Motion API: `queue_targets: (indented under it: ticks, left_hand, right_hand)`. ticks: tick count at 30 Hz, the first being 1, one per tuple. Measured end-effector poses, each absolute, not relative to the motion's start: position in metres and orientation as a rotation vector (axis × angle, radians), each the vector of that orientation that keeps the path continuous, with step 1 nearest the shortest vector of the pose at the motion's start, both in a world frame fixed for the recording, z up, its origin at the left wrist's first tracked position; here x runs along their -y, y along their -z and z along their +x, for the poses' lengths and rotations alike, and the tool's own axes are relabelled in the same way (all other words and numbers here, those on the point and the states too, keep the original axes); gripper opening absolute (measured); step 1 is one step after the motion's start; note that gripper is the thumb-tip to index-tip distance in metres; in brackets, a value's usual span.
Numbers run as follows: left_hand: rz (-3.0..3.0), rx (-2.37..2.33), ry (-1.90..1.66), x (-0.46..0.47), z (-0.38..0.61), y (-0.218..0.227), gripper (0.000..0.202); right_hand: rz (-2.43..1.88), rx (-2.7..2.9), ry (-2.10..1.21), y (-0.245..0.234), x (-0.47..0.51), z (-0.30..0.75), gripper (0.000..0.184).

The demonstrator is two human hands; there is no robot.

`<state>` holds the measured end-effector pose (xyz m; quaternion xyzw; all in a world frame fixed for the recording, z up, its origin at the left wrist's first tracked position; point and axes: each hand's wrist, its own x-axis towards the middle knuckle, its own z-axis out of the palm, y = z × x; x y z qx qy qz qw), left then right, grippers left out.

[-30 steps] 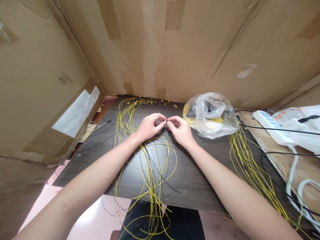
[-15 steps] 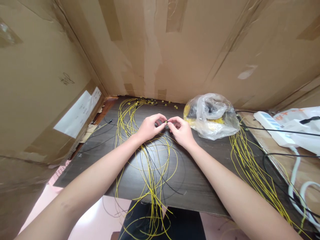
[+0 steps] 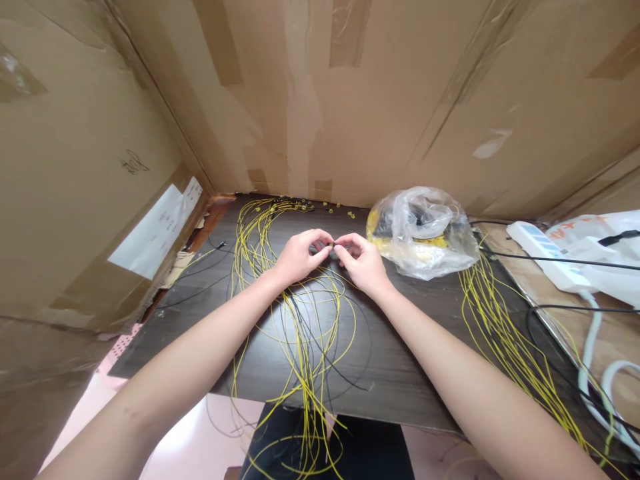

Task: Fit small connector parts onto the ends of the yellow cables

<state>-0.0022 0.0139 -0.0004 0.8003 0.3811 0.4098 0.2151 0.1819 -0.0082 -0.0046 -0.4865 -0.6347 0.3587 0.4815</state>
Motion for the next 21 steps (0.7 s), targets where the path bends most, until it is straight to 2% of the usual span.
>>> queue_targets:
  ticks: [7,21]
  left_hand:
    - [2.187,-1.063,-1.151,-0.0125,-0.002,-0.0003,0.015]
    - [2.211,-1.042,-1.161,-0.0157,-0.0049,0.0005,0.009]
  right_hand:
    - [-1.183,1.558,-0.868,0.0031,0.0091,0.1815,0.021]
    - [-1.184,1.522,-0.864,0.0057,0.0086,0.1813,0.026]
